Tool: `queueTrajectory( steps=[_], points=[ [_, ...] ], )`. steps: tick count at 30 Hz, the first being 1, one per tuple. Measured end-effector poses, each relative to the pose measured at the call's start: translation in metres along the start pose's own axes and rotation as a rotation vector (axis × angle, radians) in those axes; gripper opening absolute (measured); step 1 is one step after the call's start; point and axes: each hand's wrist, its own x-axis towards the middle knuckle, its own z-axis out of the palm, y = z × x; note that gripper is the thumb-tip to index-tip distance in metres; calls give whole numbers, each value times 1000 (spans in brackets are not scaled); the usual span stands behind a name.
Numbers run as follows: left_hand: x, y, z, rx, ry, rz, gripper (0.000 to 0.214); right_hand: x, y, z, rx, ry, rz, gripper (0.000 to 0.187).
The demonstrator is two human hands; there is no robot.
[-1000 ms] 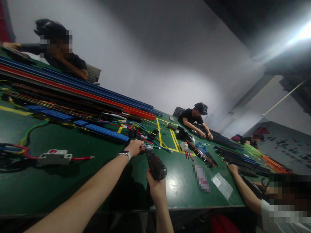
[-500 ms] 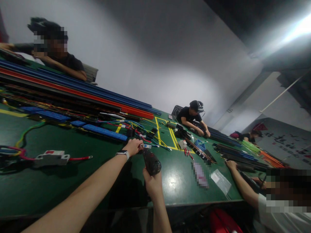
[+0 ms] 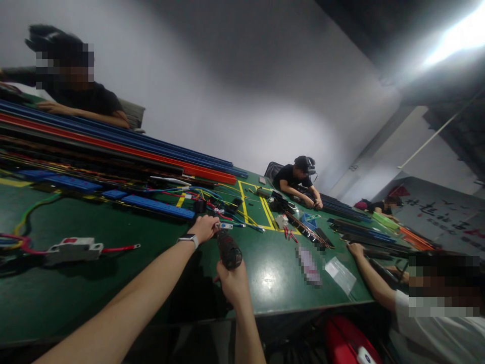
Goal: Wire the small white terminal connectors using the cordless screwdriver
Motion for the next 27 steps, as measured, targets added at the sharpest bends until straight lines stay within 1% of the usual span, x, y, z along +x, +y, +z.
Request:
queueTrajectory(
  steps=[5,8,16,23,27],
  points=[
    [1,-2,3,-2,0,1,20,2,3,1,23,9,-5,22],
    [1,-3,4,11,11,14,20,1,1,4,18,34,6,17],
    [0,-3,5,38,30,24,19,-3,-13,14,50,77,31,20],
    [0,-2,4,30,31,24,19,-2,-13,13,29,82,16,19],
    [0,-3,5,38,34,21,19,-2,-10,13,38,77,26,23]
  ],
)
